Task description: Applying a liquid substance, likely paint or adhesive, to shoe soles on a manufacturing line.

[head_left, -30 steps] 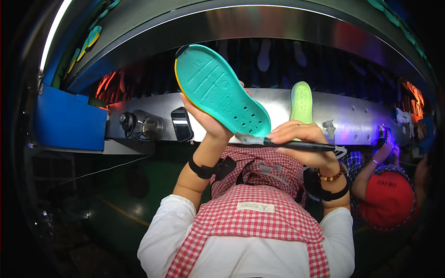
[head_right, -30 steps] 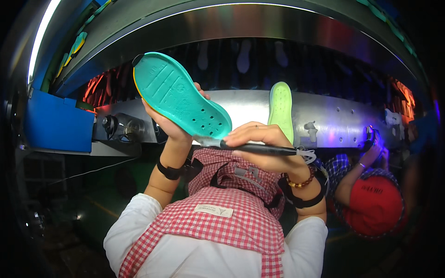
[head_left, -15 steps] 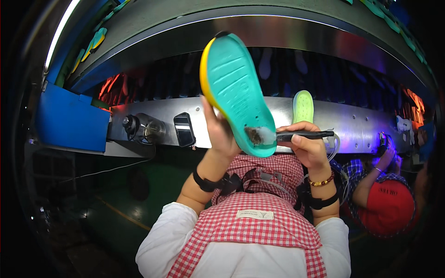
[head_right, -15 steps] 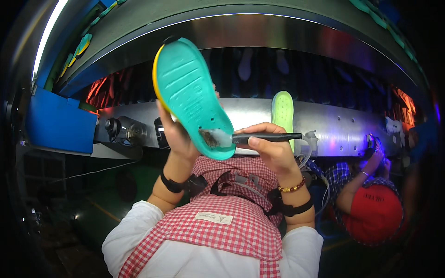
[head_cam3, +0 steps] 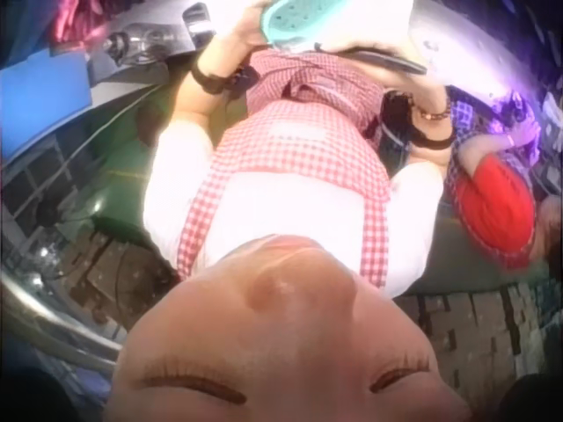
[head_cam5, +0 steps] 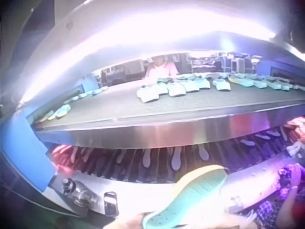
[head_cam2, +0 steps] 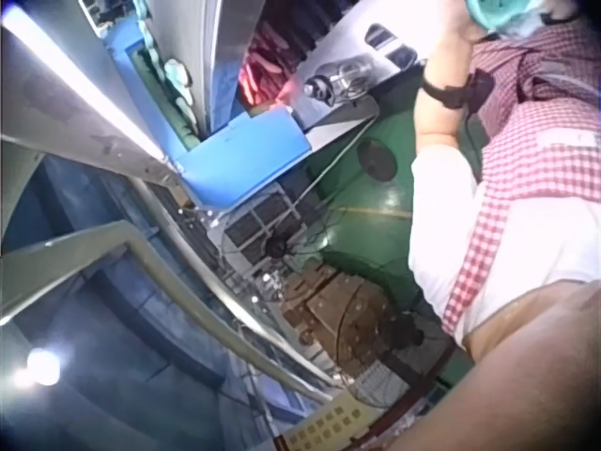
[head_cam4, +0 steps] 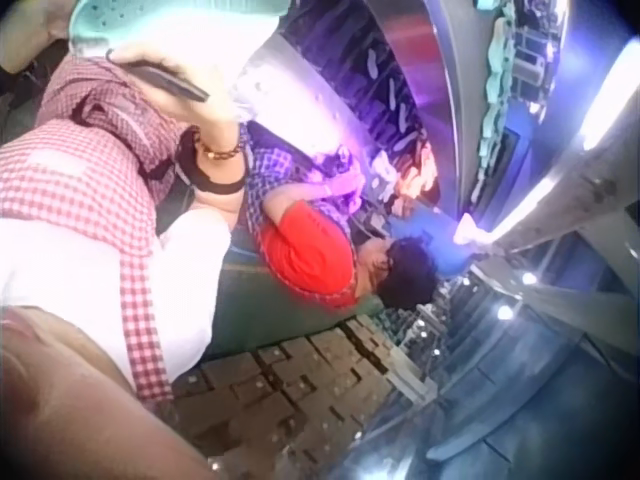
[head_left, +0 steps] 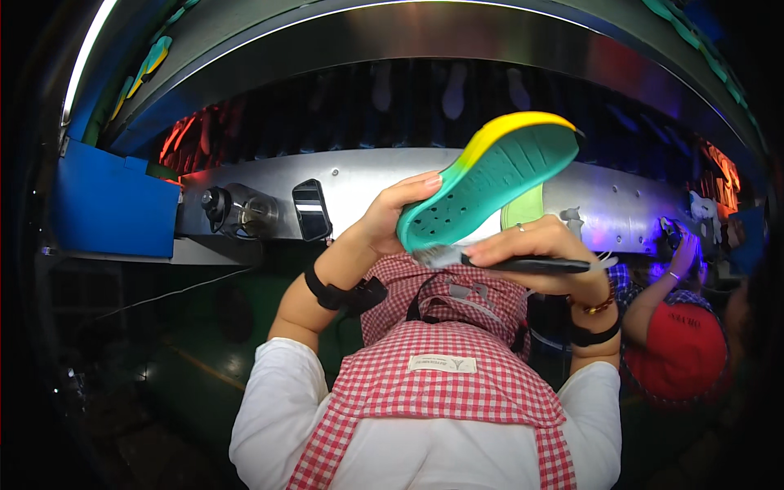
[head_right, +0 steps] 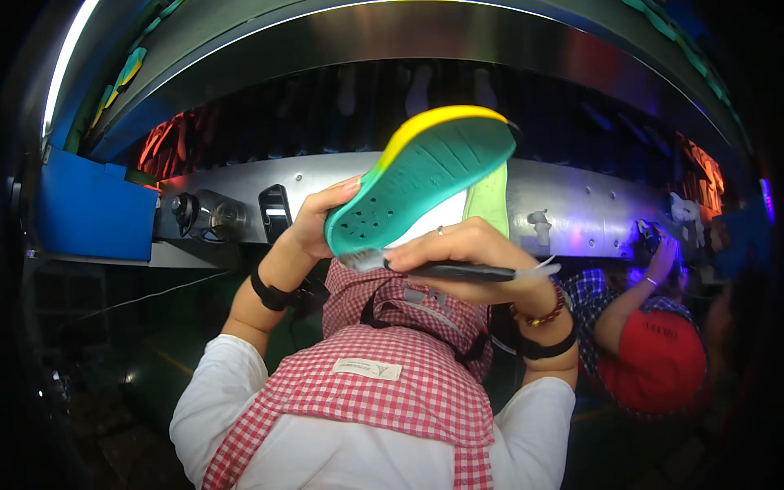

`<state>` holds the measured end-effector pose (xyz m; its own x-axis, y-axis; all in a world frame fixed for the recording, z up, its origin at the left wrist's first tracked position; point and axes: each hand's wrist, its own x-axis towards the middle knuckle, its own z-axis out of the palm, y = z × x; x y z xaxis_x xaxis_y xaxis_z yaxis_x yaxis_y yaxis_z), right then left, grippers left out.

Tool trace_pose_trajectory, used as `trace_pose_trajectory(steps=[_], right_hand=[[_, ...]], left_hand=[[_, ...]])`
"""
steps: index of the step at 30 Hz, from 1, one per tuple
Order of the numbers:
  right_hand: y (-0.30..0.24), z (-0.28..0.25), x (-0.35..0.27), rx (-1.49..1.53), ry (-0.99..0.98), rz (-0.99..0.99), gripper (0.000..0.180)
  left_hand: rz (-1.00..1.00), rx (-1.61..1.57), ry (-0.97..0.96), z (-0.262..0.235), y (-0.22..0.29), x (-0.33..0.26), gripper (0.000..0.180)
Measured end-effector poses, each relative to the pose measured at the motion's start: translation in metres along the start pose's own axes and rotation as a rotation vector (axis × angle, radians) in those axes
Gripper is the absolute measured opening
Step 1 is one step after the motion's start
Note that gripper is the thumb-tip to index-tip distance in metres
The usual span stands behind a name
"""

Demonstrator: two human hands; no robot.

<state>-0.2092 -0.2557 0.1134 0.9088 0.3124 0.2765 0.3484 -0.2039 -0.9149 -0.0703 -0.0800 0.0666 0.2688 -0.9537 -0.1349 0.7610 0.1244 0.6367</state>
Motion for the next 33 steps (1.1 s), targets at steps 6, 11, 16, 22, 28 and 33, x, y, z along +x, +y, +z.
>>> trace_pose_trajectory(steps=[6,11,16,22,28,33], right_hand=[[-0.005,-0.015,0.005,-0.054,-0.143,-0.060,0.021],[-0.029,-0.030,-0.002,-0.195,-0.134,0.000,0.023],[-0.013,-0.024,-0.016,-0.207,-0.099,0.060,0.024],[0.000,-0.022,-0.013,-0.222,0.199,-0.075,0.022],[-0.024,-0.014,-0.018,-0.272,0.068,-0.111,0.023],[0.006,-0.001,0.001,-0.194,0.403,0.073,0.020]], left_hand=[[-0.220,0.448,-0.058,0.024,0.022,-0.006,0.051],[-0.337,0.389,0.102,0.017,0.027,-0.015,0.053],[-0.240,0.410,0.047,0.012,0.034,-0.021,0.056],[-0.069,0.391,0.077,0.007,0.039,-0.035,0.063],[0.090,0.425,0.209,0.002,0.046,-0.043,0.066],[0.287,-0.302,-0.064,-0.028,-0.015,0.018,0.078]])
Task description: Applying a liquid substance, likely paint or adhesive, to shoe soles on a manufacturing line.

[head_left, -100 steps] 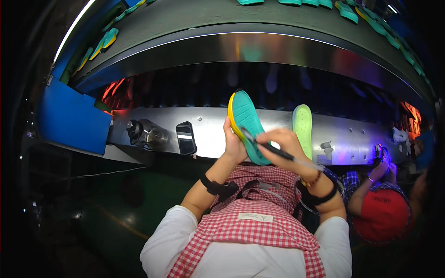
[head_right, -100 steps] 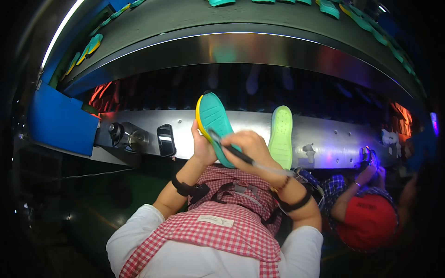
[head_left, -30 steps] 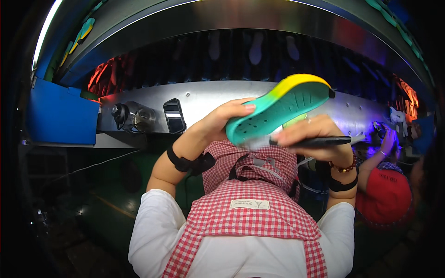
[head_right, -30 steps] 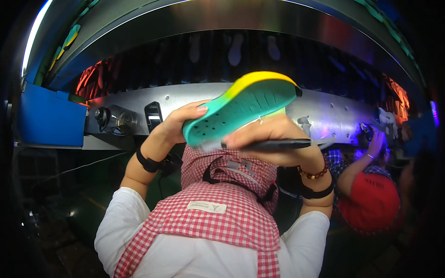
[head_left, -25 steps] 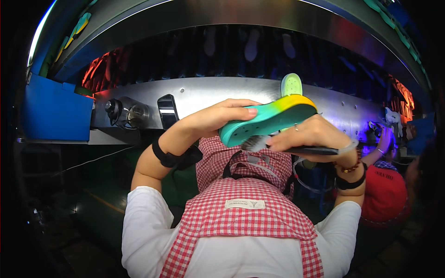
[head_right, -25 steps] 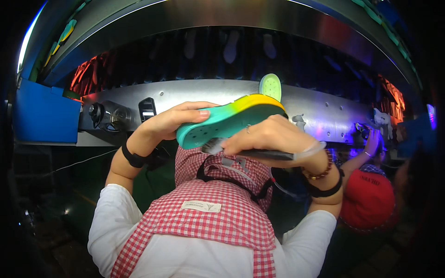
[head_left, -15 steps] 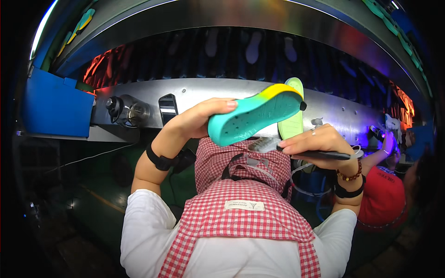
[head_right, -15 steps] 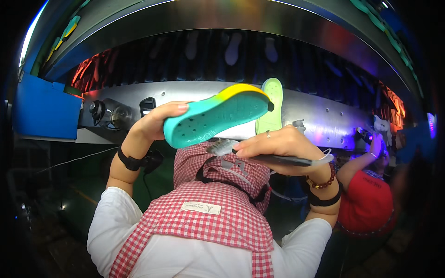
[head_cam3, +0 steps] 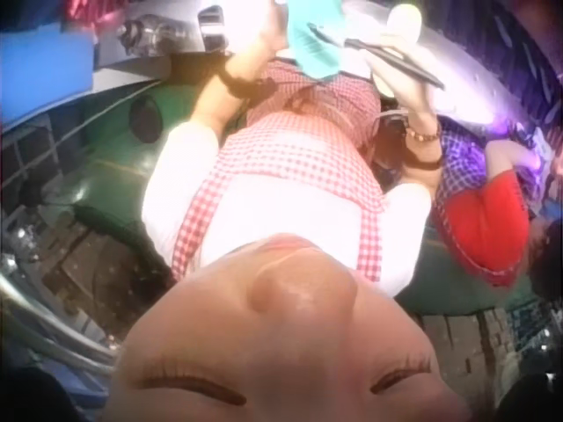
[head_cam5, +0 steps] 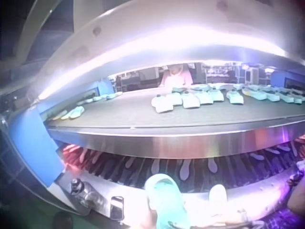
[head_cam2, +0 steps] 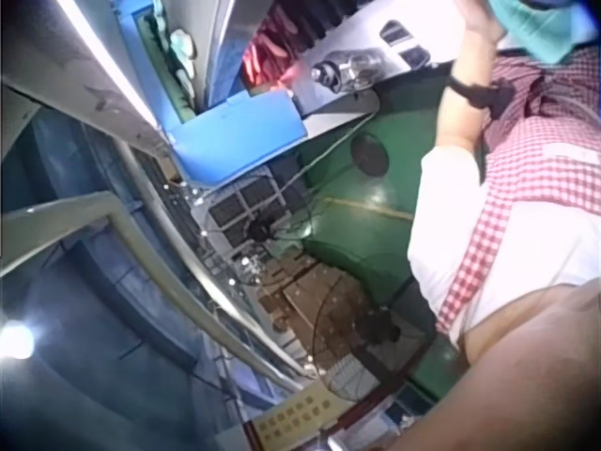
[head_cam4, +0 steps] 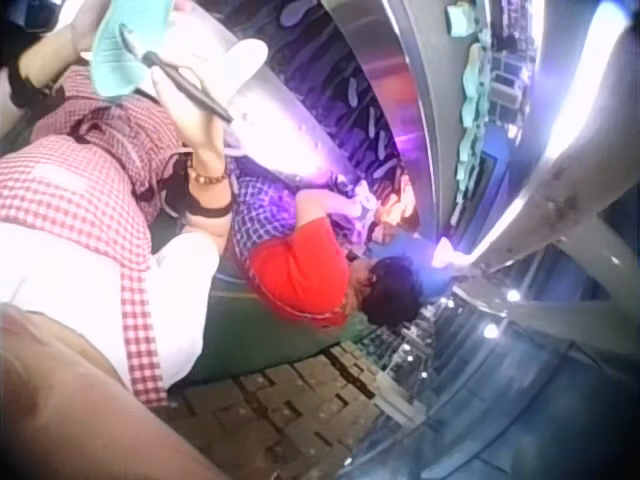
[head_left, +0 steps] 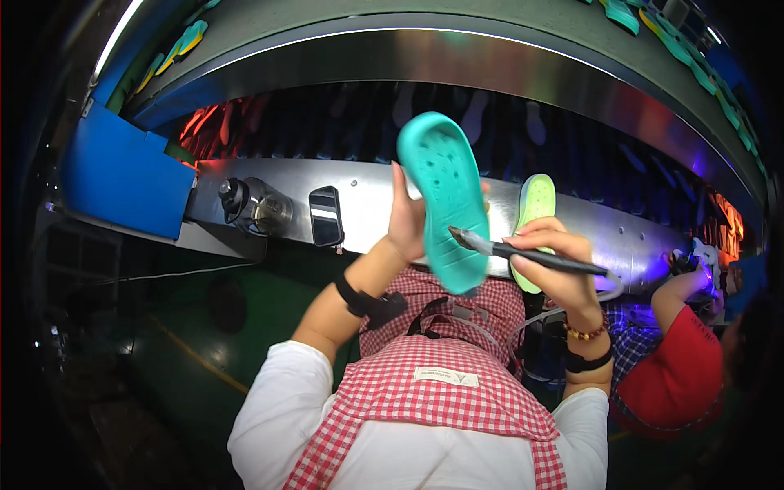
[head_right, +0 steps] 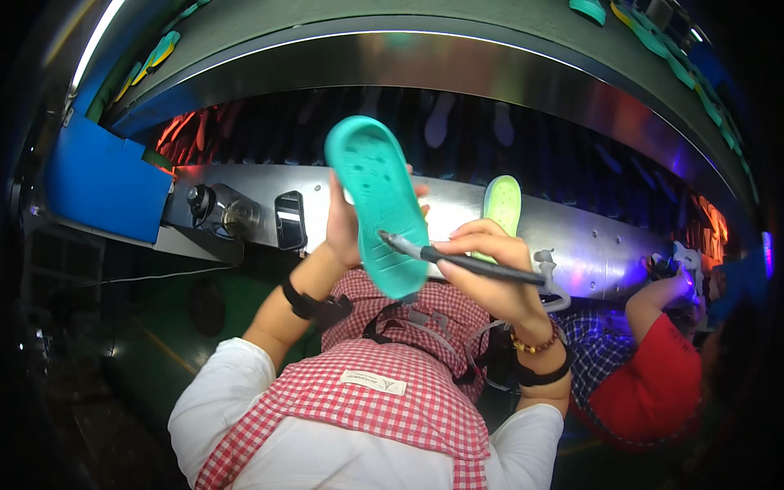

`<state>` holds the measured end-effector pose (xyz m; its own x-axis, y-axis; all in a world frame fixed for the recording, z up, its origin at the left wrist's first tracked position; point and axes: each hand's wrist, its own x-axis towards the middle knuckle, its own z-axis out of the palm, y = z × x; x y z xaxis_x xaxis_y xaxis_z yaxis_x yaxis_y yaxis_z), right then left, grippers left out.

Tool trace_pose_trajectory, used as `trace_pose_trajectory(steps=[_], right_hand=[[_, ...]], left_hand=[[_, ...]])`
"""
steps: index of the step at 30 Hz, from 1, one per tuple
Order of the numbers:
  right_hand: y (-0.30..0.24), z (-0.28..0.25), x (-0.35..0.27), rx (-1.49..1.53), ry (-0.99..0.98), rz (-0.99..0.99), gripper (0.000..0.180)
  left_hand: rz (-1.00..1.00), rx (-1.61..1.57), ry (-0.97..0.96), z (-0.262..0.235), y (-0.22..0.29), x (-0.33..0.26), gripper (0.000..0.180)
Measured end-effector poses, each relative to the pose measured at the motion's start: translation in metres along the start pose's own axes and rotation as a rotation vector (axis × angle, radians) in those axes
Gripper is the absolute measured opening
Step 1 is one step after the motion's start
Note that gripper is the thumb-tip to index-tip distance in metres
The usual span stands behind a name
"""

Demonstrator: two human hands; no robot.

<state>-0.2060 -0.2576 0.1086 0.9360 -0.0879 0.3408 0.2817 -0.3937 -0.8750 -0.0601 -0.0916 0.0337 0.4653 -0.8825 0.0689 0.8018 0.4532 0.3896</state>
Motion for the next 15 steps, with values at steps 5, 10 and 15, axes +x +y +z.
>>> trace_pose_trajectory(steps=[5,10,15], right_hand=[[0.022,0.016,0.007,0.116,0.139,0.103,0.017],[-0.007,0.026,-0.013,-0.265,-0.197,-0.188,0.022],[-0.016,0.004,0.005,0.036,0.013,0.026,0.019]], left_hand=[[-0.057,0.064,0.243,0.010,-0.029,0.003,0.093],[0.082,-0.019,0.238,0.002,-0.013,0.002,0.089],[0.135,0.025,0.211,0.028,-0.017,0.000,0.089]])
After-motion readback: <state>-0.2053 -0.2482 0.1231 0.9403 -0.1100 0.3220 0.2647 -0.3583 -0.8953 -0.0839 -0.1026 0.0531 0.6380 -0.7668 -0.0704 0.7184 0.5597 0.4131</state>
